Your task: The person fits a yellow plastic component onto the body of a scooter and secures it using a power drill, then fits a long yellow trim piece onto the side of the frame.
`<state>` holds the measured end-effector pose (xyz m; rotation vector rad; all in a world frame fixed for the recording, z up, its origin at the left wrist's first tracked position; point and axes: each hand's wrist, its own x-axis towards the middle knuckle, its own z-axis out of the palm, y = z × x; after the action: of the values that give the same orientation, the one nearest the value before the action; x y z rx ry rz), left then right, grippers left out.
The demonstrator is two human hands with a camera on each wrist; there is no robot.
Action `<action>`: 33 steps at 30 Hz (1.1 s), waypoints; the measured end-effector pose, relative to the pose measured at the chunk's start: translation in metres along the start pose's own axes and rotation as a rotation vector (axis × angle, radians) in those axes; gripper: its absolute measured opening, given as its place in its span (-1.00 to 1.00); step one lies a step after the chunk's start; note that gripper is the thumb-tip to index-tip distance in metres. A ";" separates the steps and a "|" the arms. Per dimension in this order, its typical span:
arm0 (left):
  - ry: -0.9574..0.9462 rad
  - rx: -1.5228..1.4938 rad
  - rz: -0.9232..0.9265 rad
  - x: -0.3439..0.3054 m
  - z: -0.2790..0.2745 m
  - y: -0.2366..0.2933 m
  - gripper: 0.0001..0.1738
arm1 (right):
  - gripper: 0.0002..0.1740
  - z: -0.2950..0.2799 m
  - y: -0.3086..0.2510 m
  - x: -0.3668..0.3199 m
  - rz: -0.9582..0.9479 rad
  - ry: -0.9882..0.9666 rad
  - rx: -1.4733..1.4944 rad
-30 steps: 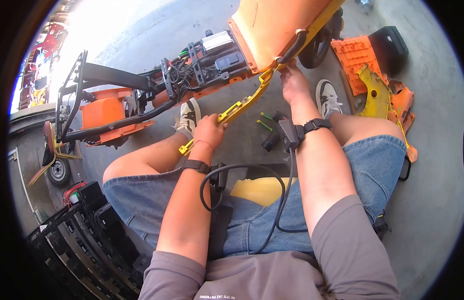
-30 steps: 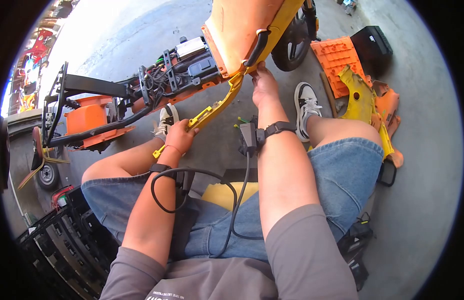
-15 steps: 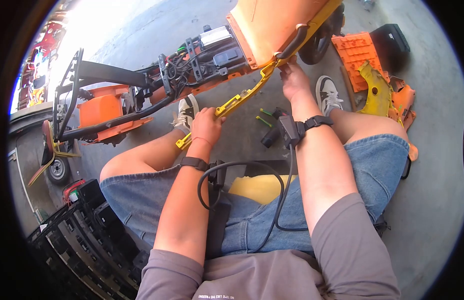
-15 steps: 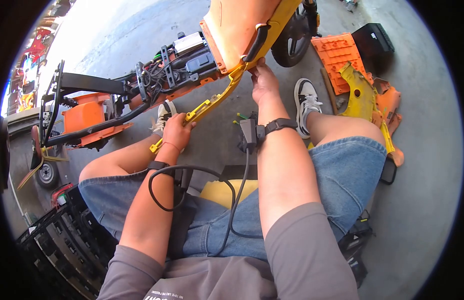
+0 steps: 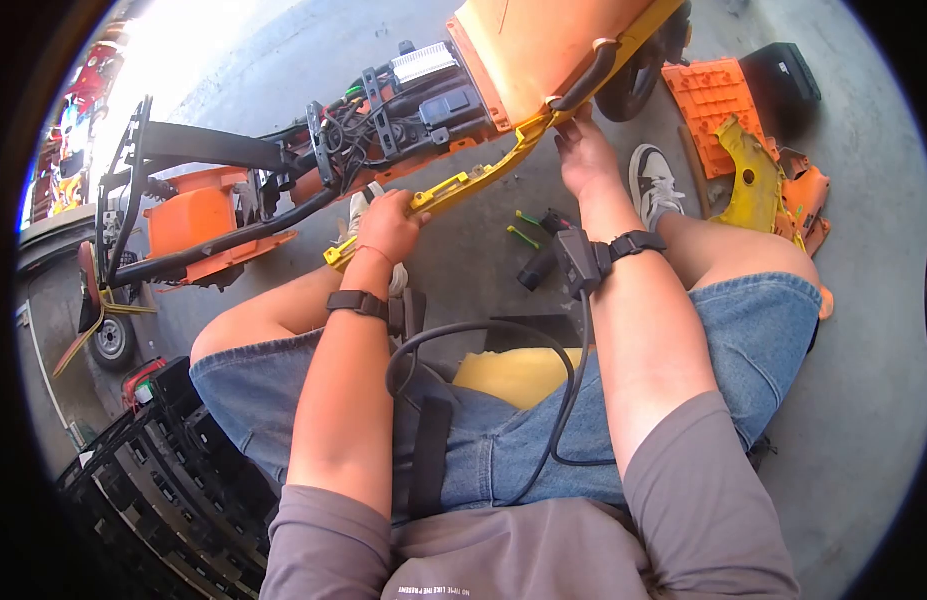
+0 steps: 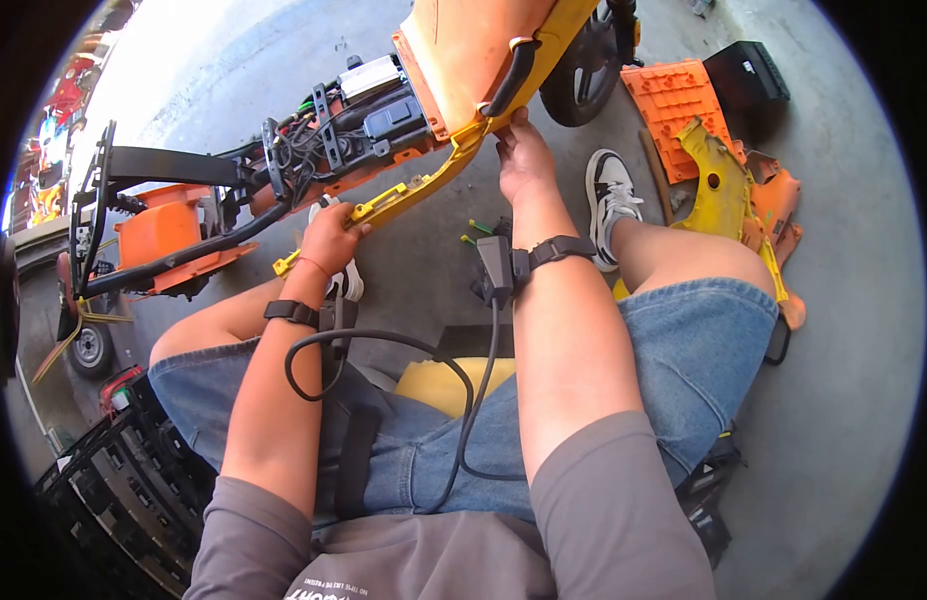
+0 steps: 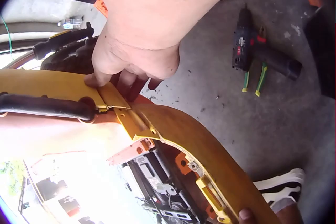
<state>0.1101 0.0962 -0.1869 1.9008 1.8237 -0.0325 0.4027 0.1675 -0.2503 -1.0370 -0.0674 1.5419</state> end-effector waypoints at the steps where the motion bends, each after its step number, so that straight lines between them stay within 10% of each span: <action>1: -0.007 -0.013 0.011 0.002 -0.003 -0.002 -0.68 | -0.39 -0.002 0.001 0.002 0.001 0.001 -0.001; 33: 0.092 0.016 0.077 0.022 -0.020 0.004 -0.67 | -0.44 0.011 0.000 -0.007 -0.013 0.065 0.044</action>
<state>0.1101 0.1240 -0.1760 2.0123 1.8129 0.0682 0.3948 0.1667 -0.2400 -1.0495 0.0045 1.4902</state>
